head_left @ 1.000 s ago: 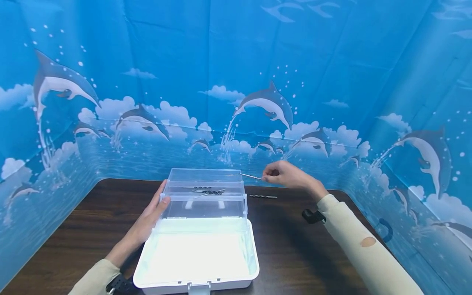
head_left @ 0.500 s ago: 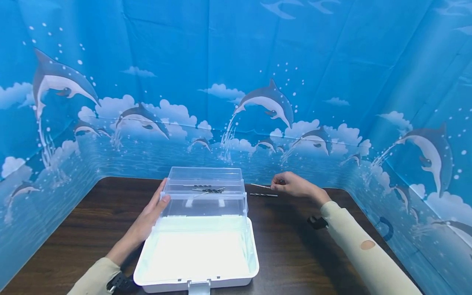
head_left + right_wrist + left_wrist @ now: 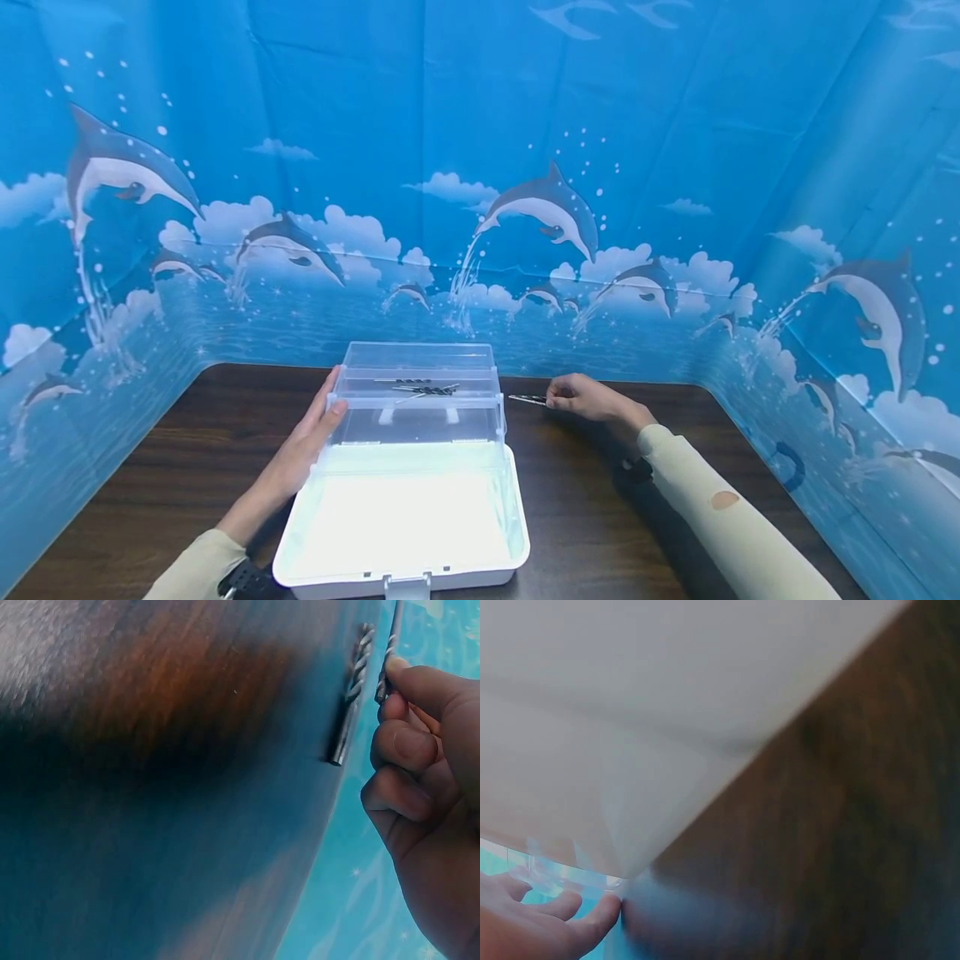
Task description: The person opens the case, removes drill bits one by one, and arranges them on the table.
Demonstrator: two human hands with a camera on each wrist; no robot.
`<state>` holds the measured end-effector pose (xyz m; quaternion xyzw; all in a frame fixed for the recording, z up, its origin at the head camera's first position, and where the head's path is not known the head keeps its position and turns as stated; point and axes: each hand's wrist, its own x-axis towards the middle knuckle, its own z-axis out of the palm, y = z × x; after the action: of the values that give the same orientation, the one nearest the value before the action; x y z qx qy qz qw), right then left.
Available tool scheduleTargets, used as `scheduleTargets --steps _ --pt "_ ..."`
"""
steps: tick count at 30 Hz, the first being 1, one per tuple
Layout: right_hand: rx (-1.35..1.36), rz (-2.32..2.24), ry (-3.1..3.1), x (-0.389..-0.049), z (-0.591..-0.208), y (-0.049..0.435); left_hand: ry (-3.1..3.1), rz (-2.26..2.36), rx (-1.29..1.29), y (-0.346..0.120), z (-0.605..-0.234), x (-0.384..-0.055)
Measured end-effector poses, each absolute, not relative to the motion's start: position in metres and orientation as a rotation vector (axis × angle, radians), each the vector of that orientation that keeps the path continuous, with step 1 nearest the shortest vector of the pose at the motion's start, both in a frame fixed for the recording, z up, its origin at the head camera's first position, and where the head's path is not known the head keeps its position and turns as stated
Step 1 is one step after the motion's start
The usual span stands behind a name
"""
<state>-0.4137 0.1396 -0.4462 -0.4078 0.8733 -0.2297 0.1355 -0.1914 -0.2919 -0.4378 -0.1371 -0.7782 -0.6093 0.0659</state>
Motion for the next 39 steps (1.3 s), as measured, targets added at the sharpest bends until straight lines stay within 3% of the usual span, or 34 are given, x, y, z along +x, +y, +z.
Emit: scheduleTargets --steps 23,39 --pt "-1.215 -0.449 2.860 -0.413 -0.474 0.132 -2.353 -1.854 -0.396 -0.294 -0.438 -0.193" --pt "-1.063 -0.558 2.875 -0.412 -0.478 0.134 -2.369 -1.828 -0.385 -0.293 -0.436 -0.192"
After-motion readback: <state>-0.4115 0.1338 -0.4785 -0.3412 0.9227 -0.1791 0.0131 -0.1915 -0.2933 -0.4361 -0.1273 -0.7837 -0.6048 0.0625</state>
